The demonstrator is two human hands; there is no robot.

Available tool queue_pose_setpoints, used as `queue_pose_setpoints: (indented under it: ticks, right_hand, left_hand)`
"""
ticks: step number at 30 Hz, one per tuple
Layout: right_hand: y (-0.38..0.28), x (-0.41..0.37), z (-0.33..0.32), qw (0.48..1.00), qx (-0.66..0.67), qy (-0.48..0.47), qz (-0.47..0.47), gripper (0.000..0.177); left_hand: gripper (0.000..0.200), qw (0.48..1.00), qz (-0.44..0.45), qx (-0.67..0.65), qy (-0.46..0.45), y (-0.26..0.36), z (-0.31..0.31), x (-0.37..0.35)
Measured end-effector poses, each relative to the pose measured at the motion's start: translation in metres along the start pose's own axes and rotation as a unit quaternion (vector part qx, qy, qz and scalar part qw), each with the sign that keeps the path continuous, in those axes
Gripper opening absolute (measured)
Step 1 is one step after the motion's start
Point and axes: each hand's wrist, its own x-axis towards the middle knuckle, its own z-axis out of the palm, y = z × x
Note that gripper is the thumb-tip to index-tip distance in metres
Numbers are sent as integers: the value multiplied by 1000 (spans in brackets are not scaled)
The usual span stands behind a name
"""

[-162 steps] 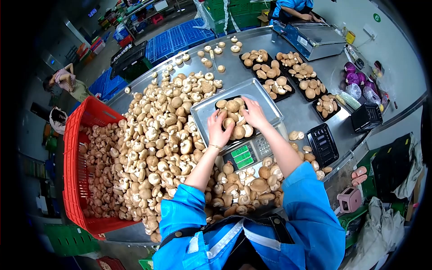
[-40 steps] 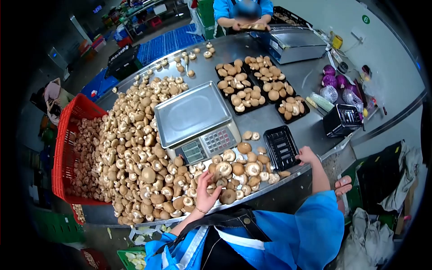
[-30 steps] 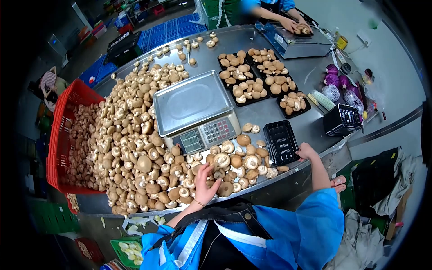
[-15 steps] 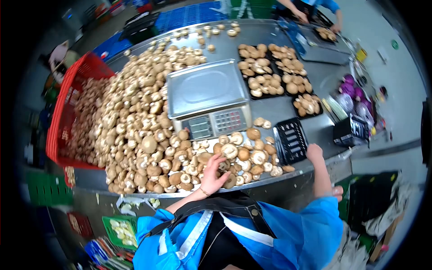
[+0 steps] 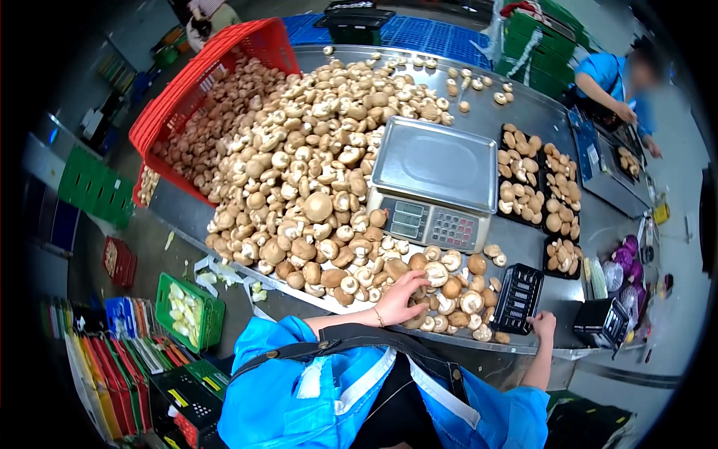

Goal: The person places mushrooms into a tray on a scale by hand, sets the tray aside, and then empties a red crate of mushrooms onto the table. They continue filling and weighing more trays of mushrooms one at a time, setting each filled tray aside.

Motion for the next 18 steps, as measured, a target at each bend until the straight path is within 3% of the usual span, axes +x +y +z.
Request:
queue_pose_setpoints:
  ticks: [1, 6, 10, 14, 16, 17, 18]
  right_hand:
    - [3, 3, 2, 992, 105, -54, 55, 29]
    - [10, 8, 3, 977, 180, -111, 28, 30]
    - [14, 14, 7, 981, 151, -120, 24, 27]
    - [13, 14, 8, 987, 121, -93, 49, 25]
    - [-7, 2, -1, 998, 16, -5, 68, 20]
    - [7, 7, 7, 991, -125, 47, -10, 20]
    - [-2, 7, 2, 990, -128, 9, 50, 18]
  left_hand:
    - [47, 1000, 3, 3, -6, 0, -1, 0]
    - [46, 1000, -13, -10, 6, -3, -8, -6]
    - [43, 1000, -15, -13, 16, -10, -24, -9]
    - [40, 988, -9, 91, 124, -46, -72, -10]
    - [44, 952, -40, 245, 179, -69, -120, -7]
    - [47, 929, -56, 300, 210, -77, -144, -6]
    - [50, 901, -72, 354, 238, -83, -164, -5]
